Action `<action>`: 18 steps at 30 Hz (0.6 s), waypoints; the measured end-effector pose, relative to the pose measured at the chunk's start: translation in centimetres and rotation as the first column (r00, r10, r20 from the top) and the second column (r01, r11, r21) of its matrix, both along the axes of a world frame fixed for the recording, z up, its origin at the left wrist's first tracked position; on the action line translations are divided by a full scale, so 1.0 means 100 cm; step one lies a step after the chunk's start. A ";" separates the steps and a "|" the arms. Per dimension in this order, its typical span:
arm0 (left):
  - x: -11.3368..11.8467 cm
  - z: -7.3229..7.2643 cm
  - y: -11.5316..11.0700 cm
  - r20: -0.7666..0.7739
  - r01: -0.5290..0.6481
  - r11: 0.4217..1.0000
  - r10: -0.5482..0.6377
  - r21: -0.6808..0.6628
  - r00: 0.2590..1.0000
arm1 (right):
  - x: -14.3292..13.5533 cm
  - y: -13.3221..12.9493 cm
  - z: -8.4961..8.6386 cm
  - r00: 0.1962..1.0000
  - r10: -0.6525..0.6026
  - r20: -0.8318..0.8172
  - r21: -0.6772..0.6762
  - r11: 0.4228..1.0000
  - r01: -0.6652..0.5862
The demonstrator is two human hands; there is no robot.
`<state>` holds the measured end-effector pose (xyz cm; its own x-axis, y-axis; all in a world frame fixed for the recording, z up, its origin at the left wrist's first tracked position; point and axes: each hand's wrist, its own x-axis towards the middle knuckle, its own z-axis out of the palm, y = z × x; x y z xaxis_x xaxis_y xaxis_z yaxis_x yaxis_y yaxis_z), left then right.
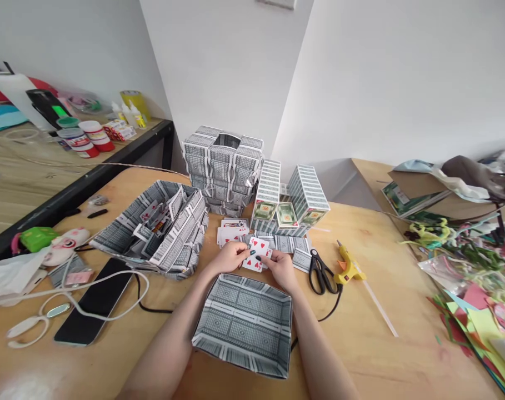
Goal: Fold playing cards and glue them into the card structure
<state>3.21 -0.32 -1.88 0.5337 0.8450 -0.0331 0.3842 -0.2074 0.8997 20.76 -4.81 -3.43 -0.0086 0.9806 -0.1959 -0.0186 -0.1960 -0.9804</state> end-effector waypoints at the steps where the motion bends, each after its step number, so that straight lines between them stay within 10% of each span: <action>1: 0.000 -0.002 0.000 0.004 -0.009 1.000 0.009 0.018 1.000 | 0.000 0.000 0.001 1.000 0.009 -0.012 -0.001 1.000 -0.009; 18: -0.002 -0.004 -0.004 -0.016 -0.127 0.981 0.130 0.144 0.991 | -0.001 -0.001 0.009 0.992 0.071 -0.108 -0.034 0.997 -0.075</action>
